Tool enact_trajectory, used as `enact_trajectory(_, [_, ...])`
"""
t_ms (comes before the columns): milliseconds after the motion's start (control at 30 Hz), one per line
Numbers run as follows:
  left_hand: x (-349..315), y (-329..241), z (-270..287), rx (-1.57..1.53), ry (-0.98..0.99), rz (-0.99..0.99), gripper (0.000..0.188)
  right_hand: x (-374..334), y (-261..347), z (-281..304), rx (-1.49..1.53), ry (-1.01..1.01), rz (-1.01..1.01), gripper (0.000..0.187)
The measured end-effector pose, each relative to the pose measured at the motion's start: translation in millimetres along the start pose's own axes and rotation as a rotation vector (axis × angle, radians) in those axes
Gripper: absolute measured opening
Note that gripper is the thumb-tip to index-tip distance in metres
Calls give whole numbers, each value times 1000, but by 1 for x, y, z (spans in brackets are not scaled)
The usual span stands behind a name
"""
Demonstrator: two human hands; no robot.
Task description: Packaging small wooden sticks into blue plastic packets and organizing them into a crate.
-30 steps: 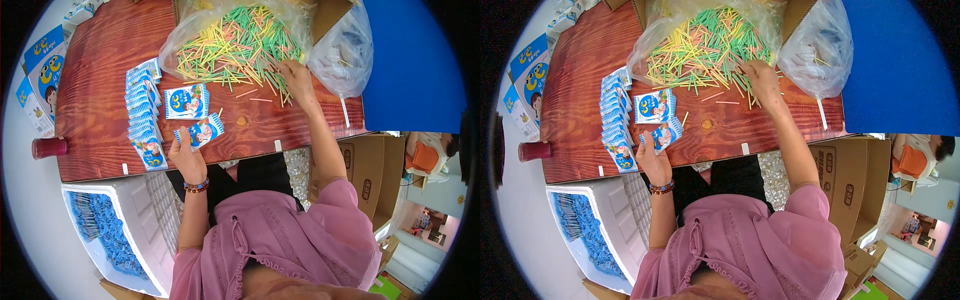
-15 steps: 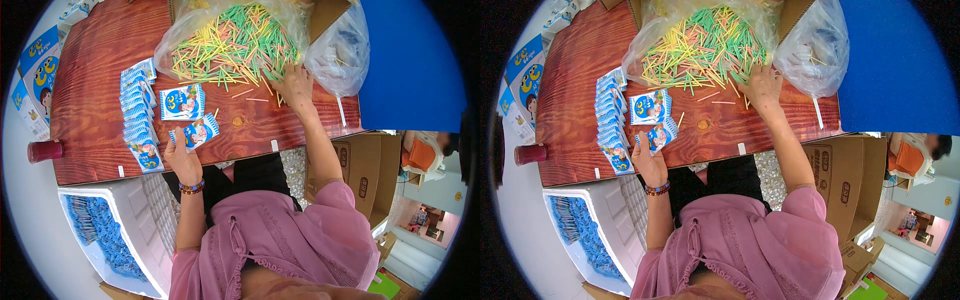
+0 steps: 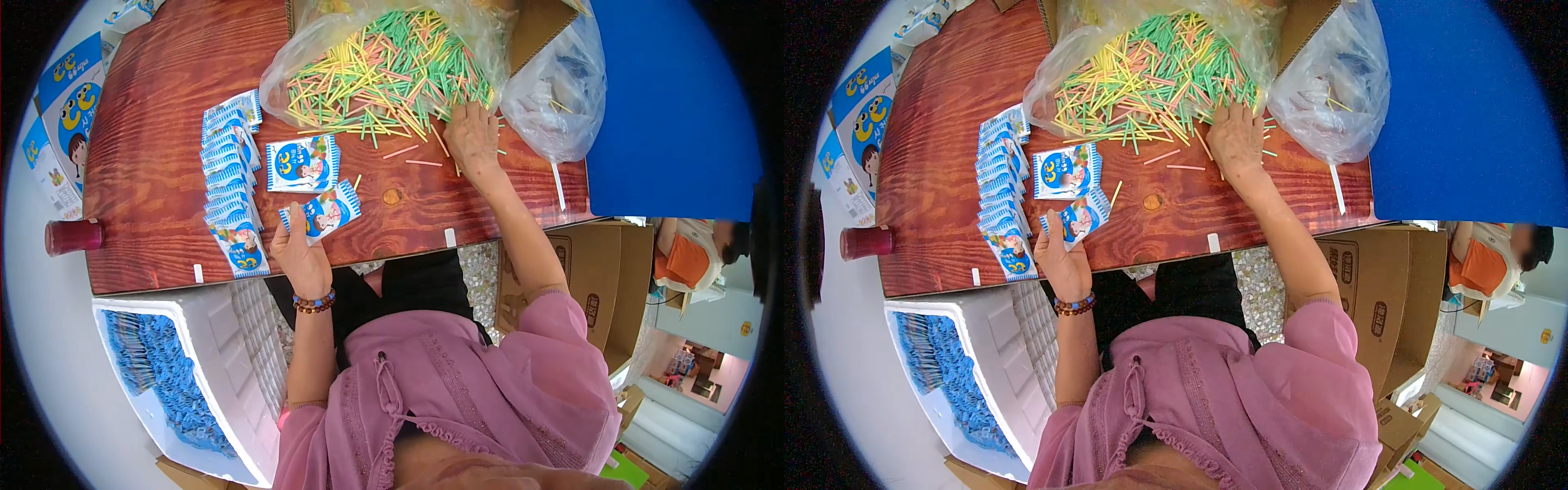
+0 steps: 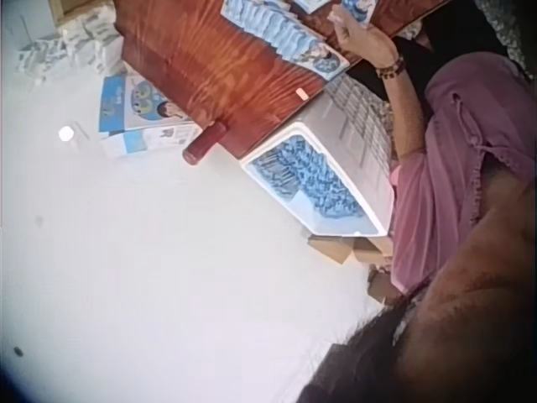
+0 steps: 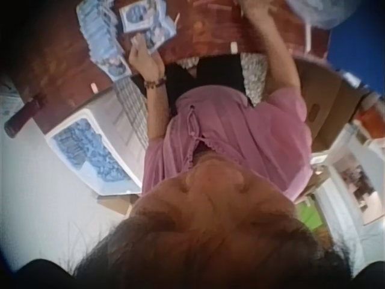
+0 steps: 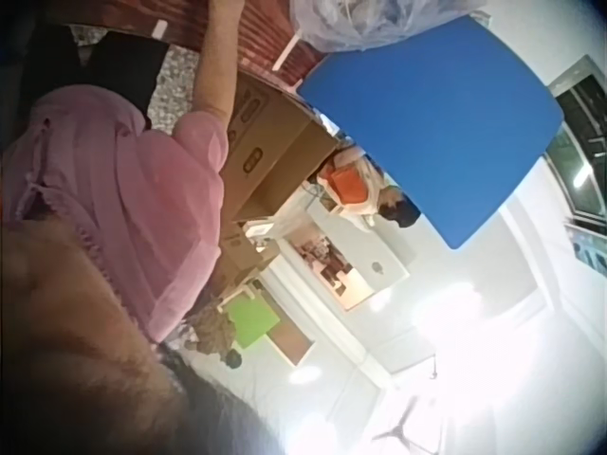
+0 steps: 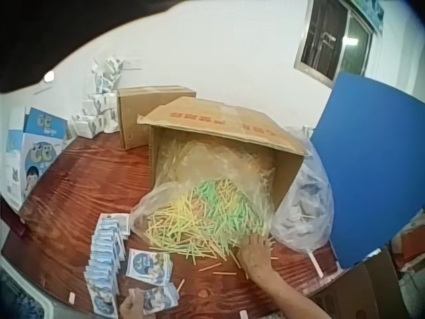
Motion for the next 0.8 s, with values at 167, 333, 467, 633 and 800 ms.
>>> enact_trajectory(167, [0,1,1,-11,30,-14,14,-5,-8,-5,95,-16,81,20])
enact_trajectory(333, [2,4,5,-19,48,-17,14,2,-18,-8,97,160,80,21])
enact_trajectory(467, [2,2,4,-22,22,-5,14,11,-18,8,420,436,-43,13])
enact_trajectory(633, [4,2,7,-35,18,19,13,18,-8,16,1437,677,-497,13])
enact_trajectory(800, [7,-2,1,-57,7,67,18,13,22,19,2130,757,-535,11])
Point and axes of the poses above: each hand's wrist, its own x-axis towards the middle knuckle, its own z-axis out of the back of the hand, y = z × x, the point moved 1 cm from there along x, towards the middle knuckle, and after that the axes turned 15 degrees about -z, right-handed, at the moved point
